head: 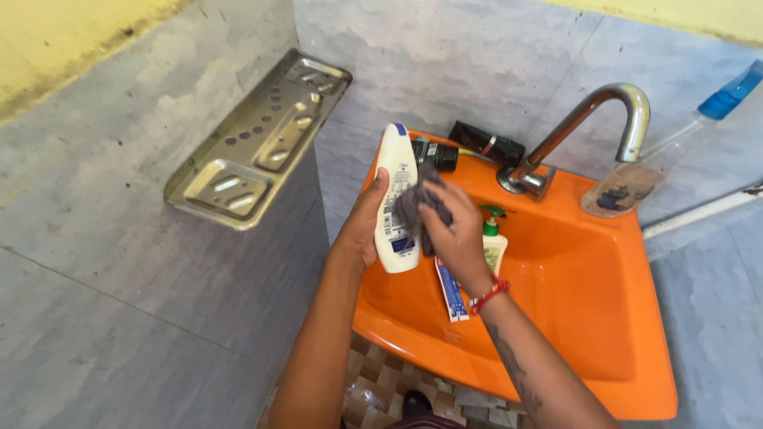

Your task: The person cleans a wall-mounted metal shelf and various toiletry containers by hand using a cloth and spray bottle.

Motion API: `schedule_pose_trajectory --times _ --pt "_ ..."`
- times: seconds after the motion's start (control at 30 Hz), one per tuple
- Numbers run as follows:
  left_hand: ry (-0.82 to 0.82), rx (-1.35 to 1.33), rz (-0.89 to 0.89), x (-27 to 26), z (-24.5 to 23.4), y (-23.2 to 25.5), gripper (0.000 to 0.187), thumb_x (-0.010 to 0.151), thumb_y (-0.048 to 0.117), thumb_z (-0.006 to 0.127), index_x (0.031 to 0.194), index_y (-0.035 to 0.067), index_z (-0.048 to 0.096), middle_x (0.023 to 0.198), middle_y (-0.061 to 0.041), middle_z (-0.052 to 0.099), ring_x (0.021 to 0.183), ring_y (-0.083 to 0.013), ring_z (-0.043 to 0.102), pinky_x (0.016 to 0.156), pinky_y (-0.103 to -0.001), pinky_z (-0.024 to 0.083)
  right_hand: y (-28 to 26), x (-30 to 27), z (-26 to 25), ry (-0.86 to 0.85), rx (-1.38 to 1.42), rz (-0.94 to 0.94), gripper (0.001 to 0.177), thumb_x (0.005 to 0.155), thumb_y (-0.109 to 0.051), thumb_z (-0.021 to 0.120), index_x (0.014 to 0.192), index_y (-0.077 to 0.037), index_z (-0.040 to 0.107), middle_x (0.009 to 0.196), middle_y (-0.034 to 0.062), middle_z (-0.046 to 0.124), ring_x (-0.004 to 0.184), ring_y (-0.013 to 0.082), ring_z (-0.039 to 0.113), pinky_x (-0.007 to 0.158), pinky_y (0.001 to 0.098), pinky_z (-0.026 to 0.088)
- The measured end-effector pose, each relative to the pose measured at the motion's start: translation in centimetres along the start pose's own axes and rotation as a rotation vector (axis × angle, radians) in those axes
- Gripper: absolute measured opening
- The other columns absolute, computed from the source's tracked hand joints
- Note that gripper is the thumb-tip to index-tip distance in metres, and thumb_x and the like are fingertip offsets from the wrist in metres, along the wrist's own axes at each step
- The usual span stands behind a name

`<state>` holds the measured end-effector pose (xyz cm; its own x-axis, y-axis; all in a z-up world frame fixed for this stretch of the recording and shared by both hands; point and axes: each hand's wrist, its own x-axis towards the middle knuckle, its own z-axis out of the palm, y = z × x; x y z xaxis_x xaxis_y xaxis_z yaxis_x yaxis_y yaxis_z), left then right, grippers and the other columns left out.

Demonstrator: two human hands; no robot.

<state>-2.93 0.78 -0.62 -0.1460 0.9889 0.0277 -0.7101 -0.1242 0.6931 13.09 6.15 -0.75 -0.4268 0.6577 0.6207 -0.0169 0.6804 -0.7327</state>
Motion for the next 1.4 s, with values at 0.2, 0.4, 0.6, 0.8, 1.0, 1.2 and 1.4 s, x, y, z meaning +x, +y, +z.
schedule_pose_trajectory --times 0.2,0.4,0.6,0.8,1.0,1.2,1.4 --pt "0.004 0.05 -0.019 0.4 -2.0 -3.1 0.047 0.101 0.04 0.064 0.128 0.001 0.06 0.104 -0.01 0.073 0.09 -0.0197 0.073 0.079 -0.037 0.064 -0.9 5.3 -1.0 -0.024 -0.011 -0.125 0.033 0.096 -0.006 0.068 0.128 0.002 0.066 0.132 0.0157 0.061 0.118 0.0242 0.064 0.104 0.0317 0.051" --pt "0.05 0.022 0.243 1.0 -3.6 -3.0 0.037 0.099 0.023 0.064 0.133 0.007 0.06 0.109 -0.008 0.073 0.091 -0.0173 0.073 0.078 -0.034 0.063 -0.7 2.8 0.2 -0.201 -0.321 -0.283 0.034 0.086 -0.009 0.076 0.119 -0.002 0.072 0.135 0.0173 0.062 0.126 0.0321 0.055 0.108 0.0402 0.044" --pt "0.123 0.057 0.194 0.2 -4.1 -2.7 0.035 0.104 0.028 0.06 0.131 0.005 0.063 0.107 -0.008 0.073 0.09 -0.0149 0.073 0.078 -0.031 0.063 0.4 -0.5 1.0 -0.168 0.062 -0.019 0.027 0.091 -0.009 0.07 0.117 0.0 0.071 0.129 0.0141 0.062 0.125 0.0253 0.06 0.108 0.0354 0.047" --pt "-0.045 -0.092 0.083 0.5 -4.7 -4.4 0.03 0.107 0.028 0.06 0.126 0.005 0.062 0.104 -0.006 0.073 0.085 -0.0144 0.073 0.075 -0.032 0.062 1.8 6.7 -0.1 -0.199 0.165 0.024 0.029 0.096 -0.008 0.068 0.123 0.002 0.07 0.125 0.0111 0.065 0.116 0.0192 0.062 0.103 0.0287 0.049" --pt "0.201 -0.145 0.285 1.8 -3.9 -2.3 0.033 0.103 0.03 0.057 0.123 0.005 0.062 0.101 -0.008 0.073 0.084 -0.0181 0.073 0.073 -0.035 0.063 -0.1 2.6 2.1 -0.152 0.237 0.134 0.035 0.093 -0.006 0.068 0.127 0.004 0.069 0.123 0.0112 0.065 0.11 0.0169 0.062 0.097 0.028 0.05" --pt "0.524 0.064 0.337 4.3 -6.0 -1.2 0.036 0.102 0.029 0.056 0.129 0.006 0.061 0.104 -0.009 0.073 0.088 -0.0185 0.073 0.078 -0.036 0.063 -3.0 -1.5 2.8 -0.058 -0.049 -0.112 0.036 0.087 -0.003 0.073 0.122 0.002 0.069 0.129 0.0172 0.059 0.116 0.0282 0.06 0.1 0.0366 0.051" --pt "0.596 0.076 0.322 6.0 -7.2 -2.8 0.039 0.105 0.026 0.056 0.135 0.002 0.059 0.107 -0.012 0.072 0.089 -0.0216 0.071 0.078 -0.038 0.062 -3.6 -2.4 1.2 -0.154 -0.352 -0.411 0.031 0.076 -0.006 0.078 0.106 0.0 0.073 0.123 0.0193 0.06 0.112 0.0376 0.056 0.097 0.0421 0.049"
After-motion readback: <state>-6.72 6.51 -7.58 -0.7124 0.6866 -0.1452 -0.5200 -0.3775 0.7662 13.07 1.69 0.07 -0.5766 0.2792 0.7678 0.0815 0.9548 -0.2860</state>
